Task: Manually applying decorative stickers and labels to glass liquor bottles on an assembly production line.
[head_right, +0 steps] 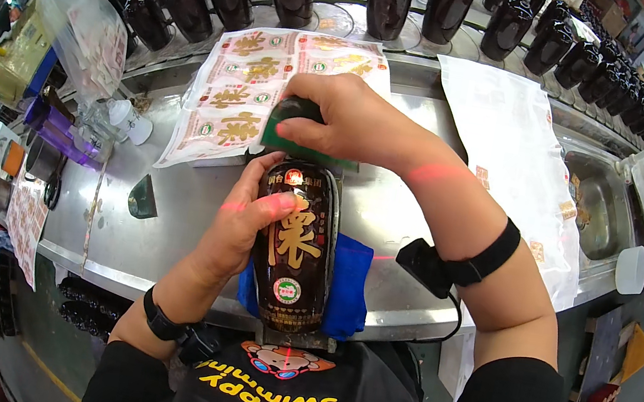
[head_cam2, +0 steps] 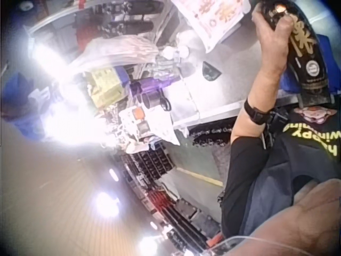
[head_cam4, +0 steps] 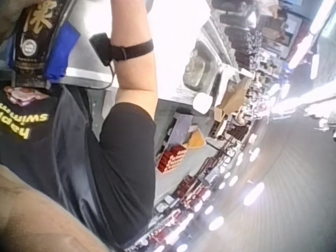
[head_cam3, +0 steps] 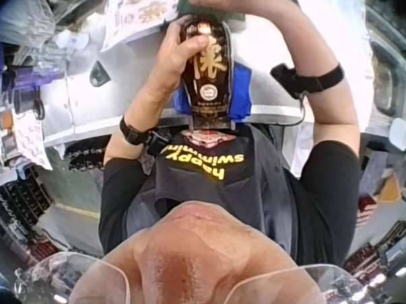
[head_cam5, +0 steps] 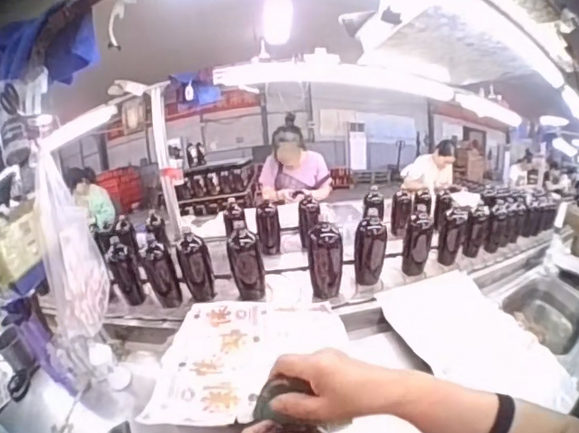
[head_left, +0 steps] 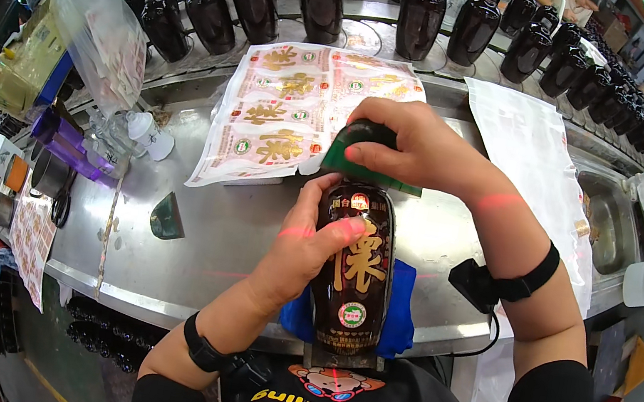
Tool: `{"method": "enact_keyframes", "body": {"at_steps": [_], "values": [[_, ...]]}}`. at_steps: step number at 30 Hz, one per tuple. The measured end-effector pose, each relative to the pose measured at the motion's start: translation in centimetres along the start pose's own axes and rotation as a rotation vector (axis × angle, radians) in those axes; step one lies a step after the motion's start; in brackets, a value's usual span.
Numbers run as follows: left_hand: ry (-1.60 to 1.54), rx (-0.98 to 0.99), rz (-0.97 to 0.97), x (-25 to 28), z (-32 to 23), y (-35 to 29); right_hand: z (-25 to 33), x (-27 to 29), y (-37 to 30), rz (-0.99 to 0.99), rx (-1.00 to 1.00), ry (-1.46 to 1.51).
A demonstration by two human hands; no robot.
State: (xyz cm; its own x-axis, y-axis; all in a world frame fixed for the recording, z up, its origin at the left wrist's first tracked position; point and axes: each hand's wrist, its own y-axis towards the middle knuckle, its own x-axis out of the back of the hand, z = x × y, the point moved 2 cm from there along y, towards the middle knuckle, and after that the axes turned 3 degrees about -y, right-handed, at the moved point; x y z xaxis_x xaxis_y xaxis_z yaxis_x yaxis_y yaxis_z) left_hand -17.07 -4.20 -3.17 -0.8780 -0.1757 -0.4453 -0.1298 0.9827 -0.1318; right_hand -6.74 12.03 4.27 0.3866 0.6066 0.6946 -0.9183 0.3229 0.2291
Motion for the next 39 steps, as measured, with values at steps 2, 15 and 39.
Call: {"method": "enact_keyframes", "body": {"at_steps": [2, 15, 39], "values": [[-0.049, 0.024, 0.02, 0.0, 0.2, 0.0, 0.4, -0.3, -0.1, 0.044, 0.005, 0.022], [-0.055, 0.012, 0.044, -0.1, 0.1, 0.1, -1.9, -2.4, -0.6, -0.104, 0.046, 0.016], [0.975, -0.86, -0.031, 0.8, -0.1, -2.3, -2.7, -2.0, -2.2, -0.323, -0.014, -0.162]]}}
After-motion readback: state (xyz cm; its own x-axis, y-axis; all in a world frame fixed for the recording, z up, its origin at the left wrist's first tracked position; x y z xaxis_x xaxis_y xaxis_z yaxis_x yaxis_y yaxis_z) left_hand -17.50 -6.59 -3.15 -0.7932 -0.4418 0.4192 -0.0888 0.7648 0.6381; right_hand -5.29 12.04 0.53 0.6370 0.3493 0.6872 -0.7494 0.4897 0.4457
